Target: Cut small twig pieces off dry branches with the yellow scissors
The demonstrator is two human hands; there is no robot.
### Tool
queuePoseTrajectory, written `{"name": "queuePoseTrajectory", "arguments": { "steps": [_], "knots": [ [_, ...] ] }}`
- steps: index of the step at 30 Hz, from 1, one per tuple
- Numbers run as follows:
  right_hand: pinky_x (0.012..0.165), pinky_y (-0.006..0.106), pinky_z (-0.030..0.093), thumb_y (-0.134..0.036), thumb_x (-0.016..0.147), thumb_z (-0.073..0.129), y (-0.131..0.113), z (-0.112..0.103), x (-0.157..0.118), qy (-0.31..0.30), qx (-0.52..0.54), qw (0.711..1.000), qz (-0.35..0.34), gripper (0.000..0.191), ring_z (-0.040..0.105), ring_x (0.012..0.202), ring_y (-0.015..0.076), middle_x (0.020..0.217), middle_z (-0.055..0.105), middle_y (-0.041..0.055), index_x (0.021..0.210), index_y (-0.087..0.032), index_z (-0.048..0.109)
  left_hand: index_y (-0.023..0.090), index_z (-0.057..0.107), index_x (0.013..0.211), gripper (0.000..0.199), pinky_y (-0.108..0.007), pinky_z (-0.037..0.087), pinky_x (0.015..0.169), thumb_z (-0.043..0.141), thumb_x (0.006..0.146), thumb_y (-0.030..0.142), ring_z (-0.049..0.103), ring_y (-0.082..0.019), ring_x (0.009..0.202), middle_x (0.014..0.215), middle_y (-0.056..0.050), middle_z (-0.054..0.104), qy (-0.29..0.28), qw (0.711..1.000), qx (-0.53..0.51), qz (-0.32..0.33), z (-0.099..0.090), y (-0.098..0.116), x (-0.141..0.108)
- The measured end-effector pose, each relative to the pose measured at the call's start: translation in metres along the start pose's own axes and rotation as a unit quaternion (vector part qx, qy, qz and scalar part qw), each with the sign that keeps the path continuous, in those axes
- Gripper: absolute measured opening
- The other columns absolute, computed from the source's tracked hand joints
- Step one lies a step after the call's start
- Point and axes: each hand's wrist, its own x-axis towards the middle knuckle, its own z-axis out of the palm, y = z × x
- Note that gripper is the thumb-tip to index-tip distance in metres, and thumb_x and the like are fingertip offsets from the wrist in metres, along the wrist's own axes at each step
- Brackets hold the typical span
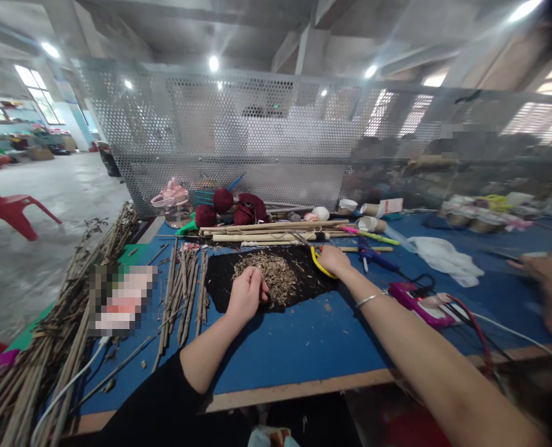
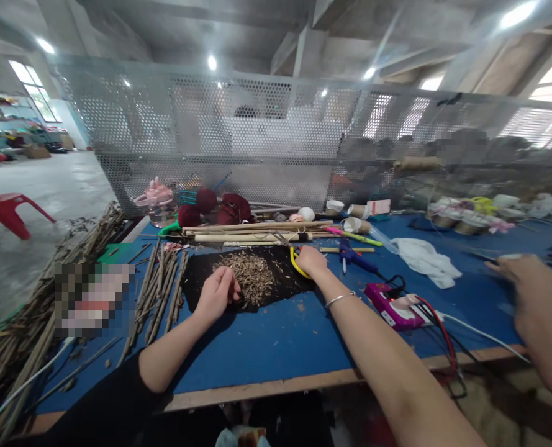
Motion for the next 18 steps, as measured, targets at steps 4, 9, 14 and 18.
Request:
{"name": "queuePoseTrajectory", "arguments": {
  "steps": [4,9,14,18],
  "knots": [
    [0.07,0.029,0.042,-0.022,0.072,0.05,-0.002,0.0,-0.002,-0.009,0.005,0.999,-0.031,0.024,0.059,0.09,0.0273,0.096,0.063,0.0191,0.088,-0.01,0.063,0.017,0.046,0.067,0.037,-0.016,0.035,0.039,0.034,0.081,0.049,0.051,-0.007,0.043,0.059,0.001,0.056,0.002,1.0,-0.005,-0.003,0.0,0.002,0.0],
    [0.068,0.025,0.04,-0.019,0.068,0.055,-0.017,-0.021,-0.01,-0.009,0.041,0.993,-0.108,0.022,0.059,0.085,0.0237,0.09,0.065,0.0135,0.087,-0.011,0.063,0.017,0.046,0.066,0.037,-0.016,0.033,0.038,0.034,0.081,0.049,0.051,-0.007,0.042,0.056,0.002,0.056,0.003,1.0,0.0,-0.001,0.0,0.002,0.0],
    [0.061,0.018,0.039,-0.021,0.064,0.06,-0.038,-0.053,-0.016,0.002,0.119,0.975,-0.188,0.027,0.058,0.071,0.0137,0.082,0.065,0.0018,0.09,-0.016,0.06,0.017,0.045,0.067,0.036,-0.016,0.033,0.037,0.035,0.081,0.049,0.05,-0.007,0.041,0.057,0.001,0.056,0.002,1.0,-0.009,-0.005,0.0,0.0,0.001],
    [0.057,0.019,0.038,-0.021,0.061,0.062,-0.033,-0.06,-0.01,0.012,0.11,0.979,-0.169,0.022,0.058,0.065,0.0142,0.074,0.064,0.0022,0.082,-0.015,0.061,0.017,0.046,0.067,0.036,-0.016,0.033,0.037,0.035,0.081,0.049,0.05,-0.007,0.041,0.057,0.001,0.056,0.005,1.0,-0.01,-0.008,-0.001,0.0,0.001]
  ]
}}
